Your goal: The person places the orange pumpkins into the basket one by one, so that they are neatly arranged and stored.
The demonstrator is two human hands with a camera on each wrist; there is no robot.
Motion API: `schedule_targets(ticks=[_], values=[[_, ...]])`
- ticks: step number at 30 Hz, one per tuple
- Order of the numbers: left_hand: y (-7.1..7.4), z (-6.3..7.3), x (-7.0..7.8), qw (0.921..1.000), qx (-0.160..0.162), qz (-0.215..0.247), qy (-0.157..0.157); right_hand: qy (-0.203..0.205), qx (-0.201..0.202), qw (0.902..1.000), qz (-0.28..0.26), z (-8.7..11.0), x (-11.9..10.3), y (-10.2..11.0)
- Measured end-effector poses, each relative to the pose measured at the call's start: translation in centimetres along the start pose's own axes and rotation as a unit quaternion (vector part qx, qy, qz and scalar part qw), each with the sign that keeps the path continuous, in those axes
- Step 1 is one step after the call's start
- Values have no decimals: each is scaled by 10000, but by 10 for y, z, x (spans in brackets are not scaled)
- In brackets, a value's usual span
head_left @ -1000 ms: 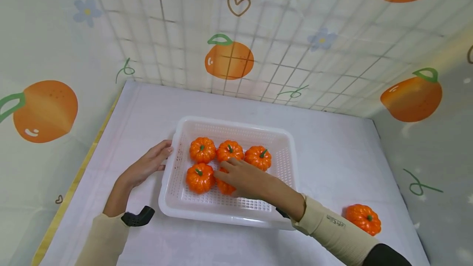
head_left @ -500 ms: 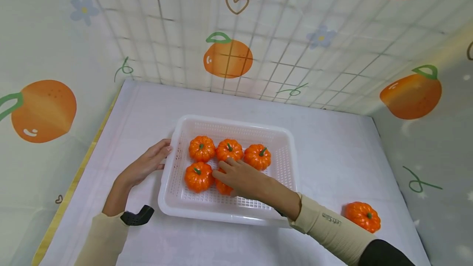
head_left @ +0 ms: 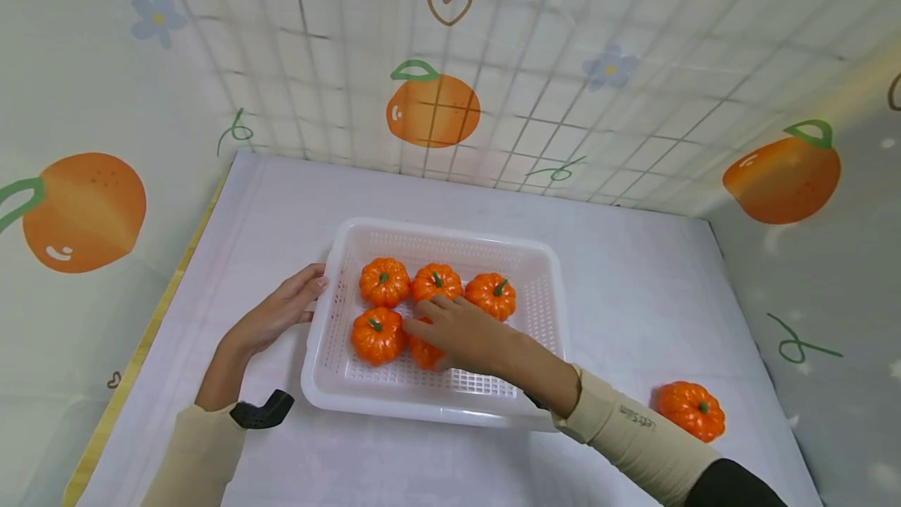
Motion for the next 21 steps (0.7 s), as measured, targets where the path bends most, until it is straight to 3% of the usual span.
schedule_targets(ticks=[7, 12, 16, 21], values=[[-1, 0, -1, 10000, -24, 56, 4, -144, 263, 9986, -436, 11, 7, 16], [-3, -1, -1, 10000, -29, 31, 11, -637, 443, 9933, -855, 31, 22, 29], [-2, -1, -2, 10000, -3, 35, 61, -1228, 729, 9834, -1118, 54, 40, 40], [-1, 0, -3, 9999, 45, -18, 101, -2005, 972, 9623, -1559, 89, 66, 43]])
Point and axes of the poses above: each hand's wrist, its own z-axis away from the middle knuckle, its own y-axis out of the back of the hand, x = y × z, the point moved 7 cm from there along -z, towards the middle knuckle, and after that the axes turned 6 degrees about -z, right-handed, at the moved point
